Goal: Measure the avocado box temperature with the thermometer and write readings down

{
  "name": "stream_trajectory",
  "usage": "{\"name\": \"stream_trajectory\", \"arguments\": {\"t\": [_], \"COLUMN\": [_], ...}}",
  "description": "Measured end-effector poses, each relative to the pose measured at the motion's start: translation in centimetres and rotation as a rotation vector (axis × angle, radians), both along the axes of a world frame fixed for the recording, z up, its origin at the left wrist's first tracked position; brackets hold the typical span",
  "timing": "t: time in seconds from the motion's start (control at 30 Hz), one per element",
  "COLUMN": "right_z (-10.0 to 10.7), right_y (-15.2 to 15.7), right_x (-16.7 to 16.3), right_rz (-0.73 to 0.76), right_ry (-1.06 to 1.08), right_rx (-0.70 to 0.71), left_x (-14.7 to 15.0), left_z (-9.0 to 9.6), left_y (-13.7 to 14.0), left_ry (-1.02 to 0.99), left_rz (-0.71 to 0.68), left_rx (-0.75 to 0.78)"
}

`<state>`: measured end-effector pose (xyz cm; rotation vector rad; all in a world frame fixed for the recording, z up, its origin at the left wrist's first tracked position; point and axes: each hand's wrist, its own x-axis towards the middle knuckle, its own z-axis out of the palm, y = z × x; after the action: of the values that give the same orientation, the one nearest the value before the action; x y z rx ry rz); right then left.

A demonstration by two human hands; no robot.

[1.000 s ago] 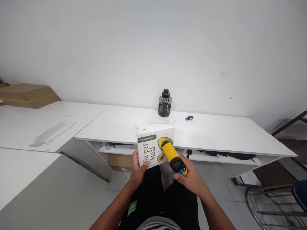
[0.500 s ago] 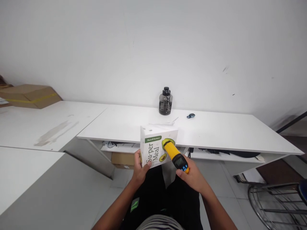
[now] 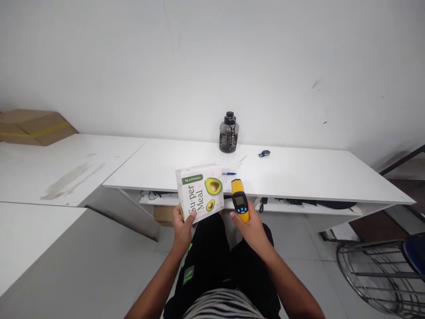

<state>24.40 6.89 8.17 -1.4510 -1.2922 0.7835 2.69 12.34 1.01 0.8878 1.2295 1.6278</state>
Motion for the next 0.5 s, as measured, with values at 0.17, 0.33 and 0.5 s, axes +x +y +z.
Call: {"name": "stream_trajectory", "arguments": {"t": [0.17,0.33,0.5], "right_z": [-0.9,-1.4,-1.4], "right_y": [-0.2,-0.1,0.0], "right_x": [0.0,-0.1,-0.1], "right_rz": [-0.026,-0.065,-0.085], "right_ry": [0.029,0.031,0.037], "right_rx": [-0.008,-0.009,-0.009], "left_x": [0.3,0.9,1.7], "left_z": [-0.7,-1.2,-0.1], "left_y": [-0.1,-0.2,-0.1], "left_ry": [-0.084,-0.194,-0.292], "left_rz": [-0.052,-0.114,-0.097], "left_rx": [0.038,0.071,0.064]}}
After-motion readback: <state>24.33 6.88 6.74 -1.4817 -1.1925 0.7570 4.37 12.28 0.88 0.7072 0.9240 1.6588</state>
